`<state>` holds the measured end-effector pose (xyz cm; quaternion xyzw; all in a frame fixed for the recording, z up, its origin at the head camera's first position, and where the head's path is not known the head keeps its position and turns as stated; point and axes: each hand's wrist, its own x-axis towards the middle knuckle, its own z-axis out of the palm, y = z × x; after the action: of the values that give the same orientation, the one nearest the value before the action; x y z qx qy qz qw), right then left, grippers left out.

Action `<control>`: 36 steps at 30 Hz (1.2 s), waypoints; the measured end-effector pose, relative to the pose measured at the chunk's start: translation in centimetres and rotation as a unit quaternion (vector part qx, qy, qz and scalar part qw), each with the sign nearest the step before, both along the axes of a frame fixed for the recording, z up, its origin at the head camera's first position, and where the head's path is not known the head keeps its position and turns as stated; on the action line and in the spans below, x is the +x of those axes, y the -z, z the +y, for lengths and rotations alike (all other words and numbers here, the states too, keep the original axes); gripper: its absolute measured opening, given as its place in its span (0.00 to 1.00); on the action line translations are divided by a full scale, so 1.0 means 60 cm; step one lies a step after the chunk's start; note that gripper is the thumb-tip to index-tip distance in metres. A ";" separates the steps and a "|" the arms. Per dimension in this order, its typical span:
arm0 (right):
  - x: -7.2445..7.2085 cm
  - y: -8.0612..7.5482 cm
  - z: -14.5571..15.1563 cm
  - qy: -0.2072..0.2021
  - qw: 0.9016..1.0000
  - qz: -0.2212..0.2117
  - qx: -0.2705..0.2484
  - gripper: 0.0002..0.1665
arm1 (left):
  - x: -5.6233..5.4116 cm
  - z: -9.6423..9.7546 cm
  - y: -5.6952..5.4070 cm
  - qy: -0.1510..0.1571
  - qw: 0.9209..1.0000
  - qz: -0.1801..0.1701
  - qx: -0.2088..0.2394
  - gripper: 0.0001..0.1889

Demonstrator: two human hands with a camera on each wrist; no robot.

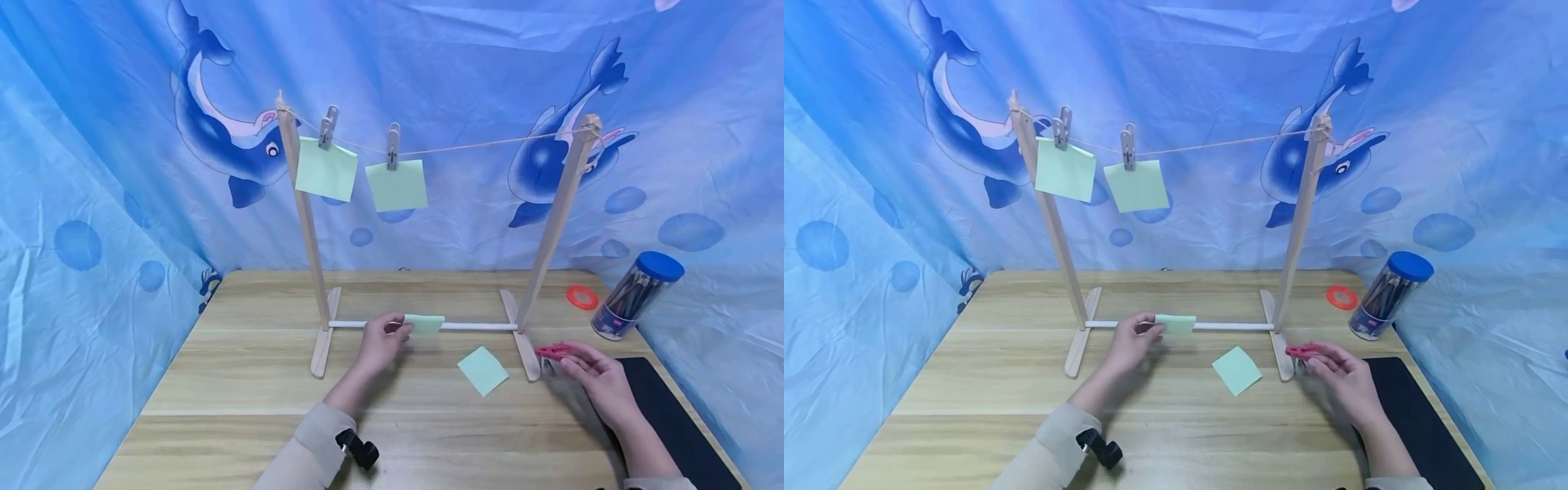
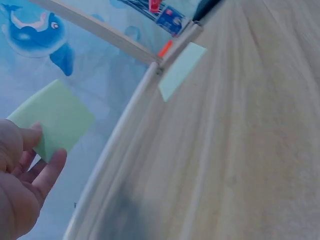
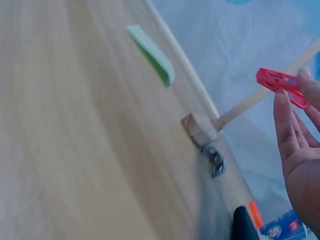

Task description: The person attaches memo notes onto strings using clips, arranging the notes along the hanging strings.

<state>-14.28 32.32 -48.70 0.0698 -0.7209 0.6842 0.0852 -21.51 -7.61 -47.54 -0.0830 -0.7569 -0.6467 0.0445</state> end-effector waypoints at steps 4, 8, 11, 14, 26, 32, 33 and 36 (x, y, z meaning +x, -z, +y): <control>-0.005 -0.019 -0.010 -0.017 1.000 0.002 0.004 0.16 | -0.003 0.002 -0.015 -0.008 1.000 -0.007 0.021 0.12; -0.013 -0.044 -0.019 -0.009 0.998 0.027 0.053 0.19 | -0.002 0.008 -0.044 -0.012 1.000 -0.006 0.013 0.14; -0.022 -0.063 -0.028 -0.023 0.997 0.063 0.040 0.20 | -0.001 0.015 -0.067 -0.003 0.999 -0.020 0.049 0.12; -0.033 -0.082 -0.038 -0.067 0.993 0.093 -0.019 0.20 | -0.001 0.021 -0.087 0.002 0.994 -0.032 0.105 0.11; -0.058 -0.177 -0.070 -0.106 0.977 0.181 -0.022 0.19 | -0.015 0.041 -0.136 -0.017 0.978 -0.039 0.205 0.11; -0.061 -0.223 -0.084 -0.050 0.976 0.198 0.070 0.17 | -0.010 0.051 -0.156 -0.022 0.979 -0.020 0.200 0.12; -0.062 -0.231 -0.087 -0.047 0.975 0.202 0.080 0.17 | -0.009 0.053 -0.160 -0.023 0.981 -0.016 0.192 0.12; -0.066 -0.255 -0.094 -0.045 0.968 0.223 0.108 0.17 | -0.008 0.059 -0.173 -0.024 0.985 -0.006 0.172 0.12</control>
<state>-18.22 26.66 -33.38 0.2616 -0.7493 0.5729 0.2048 -22.01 -4.09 -37.18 -0.0518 -0.6365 -0.7664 0.0689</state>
